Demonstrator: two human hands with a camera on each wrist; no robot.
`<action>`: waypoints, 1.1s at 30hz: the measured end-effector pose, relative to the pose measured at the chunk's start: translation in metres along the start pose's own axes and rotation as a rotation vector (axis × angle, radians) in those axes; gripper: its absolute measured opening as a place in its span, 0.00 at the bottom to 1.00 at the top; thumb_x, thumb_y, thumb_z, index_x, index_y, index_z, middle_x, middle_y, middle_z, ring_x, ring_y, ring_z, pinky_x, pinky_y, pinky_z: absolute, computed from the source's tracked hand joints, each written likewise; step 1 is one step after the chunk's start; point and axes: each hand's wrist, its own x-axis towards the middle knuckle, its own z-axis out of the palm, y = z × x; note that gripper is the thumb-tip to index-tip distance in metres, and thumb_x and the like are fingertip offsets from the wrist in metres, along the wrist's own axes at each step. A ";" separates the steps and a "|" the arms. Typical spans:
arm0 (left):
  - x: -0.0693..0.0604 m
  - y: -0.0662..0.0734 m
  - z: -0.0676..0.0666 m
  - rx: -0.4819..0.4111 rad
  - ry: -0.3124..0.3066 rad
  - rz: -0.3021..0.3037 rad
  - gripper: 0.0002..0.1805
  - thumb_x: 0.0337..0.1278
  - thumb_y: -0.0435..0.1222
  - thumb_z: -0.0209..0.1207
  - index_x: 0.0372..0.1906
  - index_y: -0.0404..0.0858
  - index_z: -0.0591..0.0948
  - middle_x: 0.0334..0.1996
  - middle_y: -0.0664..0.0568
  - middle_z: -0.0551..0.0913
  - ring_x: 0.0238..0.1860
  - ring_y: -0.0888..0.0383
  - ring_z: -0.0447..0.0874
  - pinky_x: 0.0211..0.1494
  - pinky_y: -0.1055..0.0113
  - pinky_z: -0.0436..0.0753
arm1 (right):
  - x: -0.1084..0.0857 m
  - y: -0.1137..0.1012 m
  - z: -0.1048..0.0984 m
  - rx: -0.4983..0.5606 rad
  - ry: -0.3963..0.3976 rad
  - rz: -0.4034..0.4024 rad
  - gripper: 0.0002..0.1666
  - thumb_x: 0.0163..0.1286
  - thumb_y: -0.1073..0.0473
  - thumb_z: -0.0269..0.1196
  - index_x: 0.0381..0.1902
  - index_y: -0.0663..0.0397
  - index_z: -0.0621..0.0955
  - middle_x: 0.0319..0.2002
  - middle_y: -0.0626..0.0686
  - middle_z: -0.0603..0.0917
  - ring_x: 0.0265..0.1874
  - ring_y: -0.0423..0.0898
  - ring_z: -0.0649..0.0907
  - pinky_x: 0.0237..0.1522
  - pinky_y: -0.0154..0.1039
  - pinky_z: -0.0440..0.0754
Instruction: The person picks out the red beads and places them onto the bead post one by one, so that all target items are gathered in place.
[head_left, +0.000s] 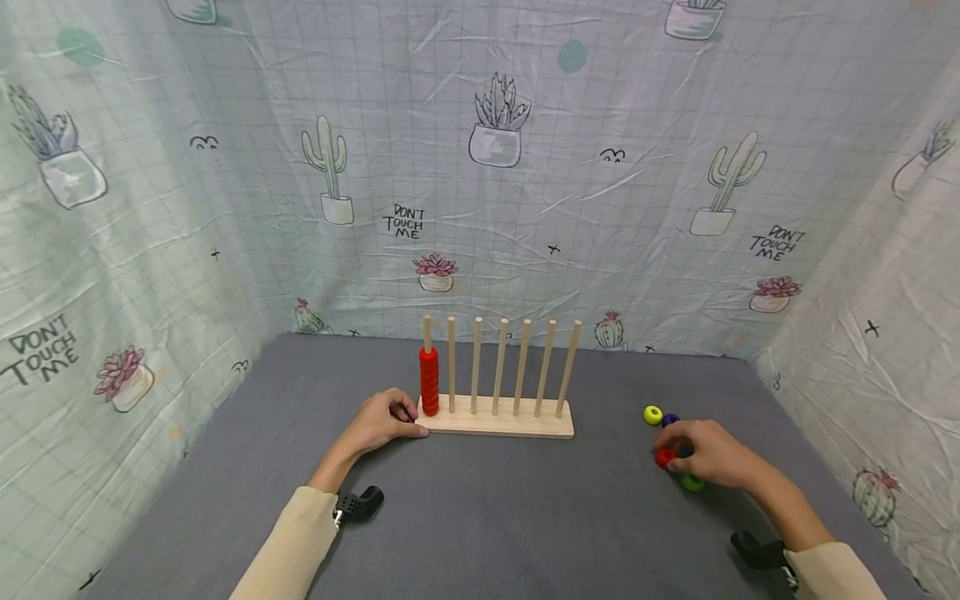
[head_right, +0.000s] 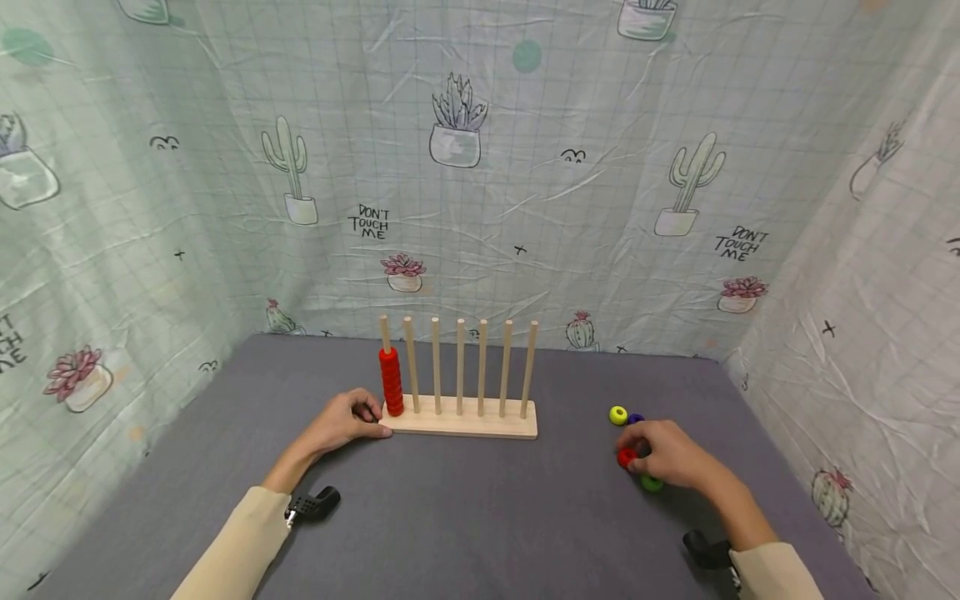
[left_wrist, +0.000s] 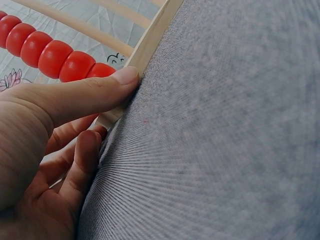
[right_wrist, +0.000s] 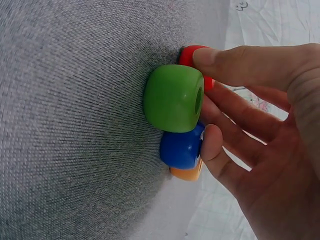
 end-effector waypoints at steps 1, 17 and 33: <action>0.000 0.000 0.000 0.000 0.000 0.001 0.18 0.41 0.41 0.82 0.33 0.40 0.84 0.34 0.49 0.82 0.33 0.57 0.77 0.39 0.65 0.75 | 0.000 0.000 0.000 -0.004 0.004 -0.001 0.16 0.59 0.62 0.76 0.46 0.52 0.88 0.41 0.47 0.89 0.36 0.37 0.85 0.36 0.35 0.80; 0.000 0.000 -0.001 -0.001 -0.010 0.010 0.18 0.42 0.41 0.82 0.33 0.40 0.84 0.34 0.49 0.82 0.32 0.59 0.76 0.38 0.67 0.74 | 0.008 -0.010 0.002 -0.022 0.081 -0.035 0.16 0.62 0.60 0.75 0.48 0.56 0.88 0.43 0.51 0.90 0.39 0.41 0.88 0.38 0.35 0.84; 0.000 0.000 0.000 -0.008 -0.008 0.009 0.17 0.42 0.40 0.82 0.32 0.39 0.84 0.34 0.49 0.81 0.31 0.58 0.76 0.37 0.67 0.74 | 0.023 -0.020 0.006 -0.001 0.117 -0.073 0.15 0.63 0.62 0.74 0.49 0.57 0.88 0.43 0.50 0.90 0.37 0.37 0.88 0.36 0.33 0.84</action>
